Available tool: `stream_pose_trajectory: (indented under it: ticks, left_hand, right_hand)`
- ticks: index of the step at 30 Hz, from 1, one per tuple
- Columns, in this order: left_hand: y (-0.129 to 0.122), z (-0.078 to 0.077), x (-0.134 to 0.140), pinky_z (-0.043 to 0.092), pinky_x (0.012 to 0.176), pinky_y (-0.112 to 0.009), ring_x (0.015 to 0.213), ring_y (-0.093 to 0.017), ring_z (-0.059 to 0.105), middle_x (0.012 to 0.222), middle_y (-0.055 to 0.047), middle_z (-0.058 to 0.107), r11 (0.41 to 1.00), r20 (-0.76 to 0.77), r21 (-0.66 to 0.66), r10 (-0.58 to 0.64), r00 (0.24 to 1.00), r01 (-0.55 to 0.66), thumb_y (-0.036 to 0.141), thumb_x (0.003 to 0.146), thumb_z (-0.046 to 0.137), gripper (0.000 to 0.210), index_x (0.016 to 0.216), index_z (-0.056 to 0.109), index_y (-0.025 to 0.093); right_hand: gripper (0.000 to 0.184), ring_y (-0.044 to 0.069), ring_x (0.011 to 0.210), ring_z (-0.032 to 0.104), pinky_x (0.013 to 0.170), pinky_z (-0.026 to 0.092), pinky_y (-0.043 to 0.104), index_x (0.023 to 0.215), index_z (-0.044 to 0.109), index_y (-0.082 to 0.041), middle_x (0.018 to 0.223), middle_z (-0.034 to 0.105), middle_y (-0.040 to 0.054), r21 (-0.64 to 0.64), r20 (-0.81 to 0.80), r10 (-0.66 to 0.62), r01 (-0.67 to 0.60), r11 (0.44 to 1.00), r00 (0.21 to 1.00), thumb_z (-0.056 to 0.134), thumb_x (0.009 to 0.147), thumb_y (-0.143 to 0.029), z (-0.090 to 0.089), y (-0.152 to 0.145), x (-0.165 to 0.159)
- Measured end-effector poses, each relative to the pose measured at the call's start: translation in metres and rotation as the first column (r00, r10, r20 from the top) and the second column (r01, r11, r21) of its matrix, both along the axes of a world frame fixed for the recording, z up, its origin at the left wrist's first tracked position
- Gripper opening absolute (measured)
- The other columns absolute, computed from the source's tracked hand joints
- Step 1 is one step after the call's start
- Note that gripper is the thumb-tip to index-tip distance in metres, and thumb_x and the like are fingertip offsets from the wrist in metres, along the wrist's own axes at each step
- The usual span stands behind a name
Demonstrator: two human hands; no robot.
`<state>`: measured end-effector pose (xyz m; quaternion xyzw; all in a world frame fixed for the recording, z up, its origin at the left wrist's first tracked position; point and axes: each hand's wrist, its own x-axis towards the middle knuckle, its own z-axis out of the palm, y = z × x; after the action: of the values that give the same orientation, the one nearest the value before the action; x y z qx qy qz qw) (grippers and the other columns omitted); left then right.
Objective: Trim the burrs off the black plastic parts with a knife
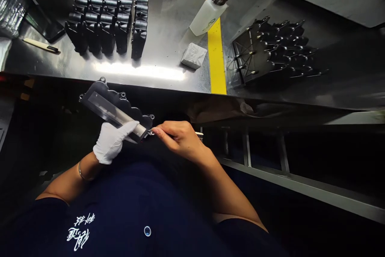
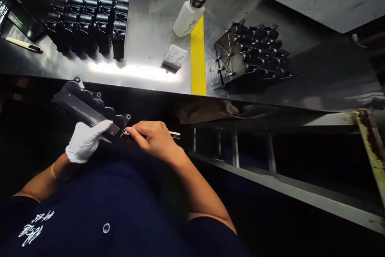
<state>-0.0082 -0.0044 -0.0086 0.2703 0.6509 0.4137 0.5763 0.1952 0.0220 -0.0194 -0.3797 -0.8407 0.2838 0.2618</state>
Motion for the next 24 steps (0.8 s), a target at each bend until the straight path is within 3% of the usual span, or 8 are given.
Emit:
stream_pose_trajectory:
  ticks: [3, 7, 10, 15, 24]
  left_hand:
    - [0.002, 0.007, -0.002, 0.056, 0.051, -0.024, 0.062, -0.018, 0.068, 0.069, -0.003, 0.071, 0.988, 0.154, -0.064, -0.127, 0.98, 0.138, 0.032, 0.063, 0.082, 0.023, 0.075, 0.073, 0.014]
    - [0.006, 0.014, -0.002, 0.05, 0.044, -0.019, 0.065, -0.018, 0.069, 0.08, -0.006, 0.073, 0.972, 0.369, -0.072, -0.181, 0.912, 0.222, 0.026, 0.069, 0.078, 0.026, 0.092, 0.073, 0.014]
    - [0.007, 0.014, -0.001, 0.045, 0.038, -0.018, 0.059, -0.016, 0.066, 0.08, -0.008, 0.073, 0.958, 0.398, -0.105, -0.204, 0.895, 0.266, 0.027, 0.073, 0.074, 0.031, 0.1, 0.071, 0.013]
    - [0.007, 0.01, -0.002, 0.047, 0.042, -0.019, 0.062, -0.017, 0.068, 0.083, -0.009, 0.073, 0.963, 0.411, -0.118, -0.177, 0.895, 0.244, 0.025, 0.071, 0.076, 0.034, 0.102, 0.071, 0.014]
    - [0.005, 0.007, -0.001, 0.048, 0.041, -0.019, 0.061, -0.017, 0.067, 0.083, -0.009, 0.073, 0.956, 0.383, -0.118, -0.206, 0.901, 0.269, 0.026, 0.074, 0.073, 0.031, 0.102, 0.071, 0.013]
  right_hand:
    - [0.037, 0.008, 0.049, 0.05, 0.051, 0.036, 0.022, 0.068, 0.065, -0.017, 0.055, 0.058, 0.0002, -0.036, 0.062, 0.23, -0.228, 0.973, 0.971, 0.047, 0.097, -0.031, 0.013, 0.007, 0.014]
    - [0.034, 0.009, 0.052, 0.05, 0.051, 0.034, 0.023, 0.07, 0.063, -0.018, 0.058, 0.058, 0.0007, 0.051, 0.125, 0.199, -0.206, 0.977, 0.972, 0.046, 0.097, -0.03, 0.024, 0.012, 0.02]
    - [0.036, 0.01, 0.052, 0.049, 0.051, 0.032, 0.024, 0.066, 0.06, -0.018, 0.057, 0.056, 0.0009, 0.087, 0.212, 0.187, -0.209, 0.974, 0.959, 0.047, 0.096, -0.032, 0.024, 0.013, 0.018]
    - [0.04, 0.01, 0.051, 0.046, 0.05, 0.03, 0.025, 0.063, 0.058, -0.018, 0.056, 0.054, 0.0009, 0.088, 0.239, 0.205, -0.232, 0.969, 0.949, 0.046, 0.097, -0.036, 0.019, 0.014, 0.015]
    - [0.041, 0.009, 0.05, 0.046, 0.051, 0.029, 0.025, 0.062, 0.057, -0.017, 0.056, 0.055, 0.0004, -0.028, 0.194, 0.277, -0.277, 0.96, 0.941, 0.045, 0.098, -0.036, 0.016, 0.015, 0.018]
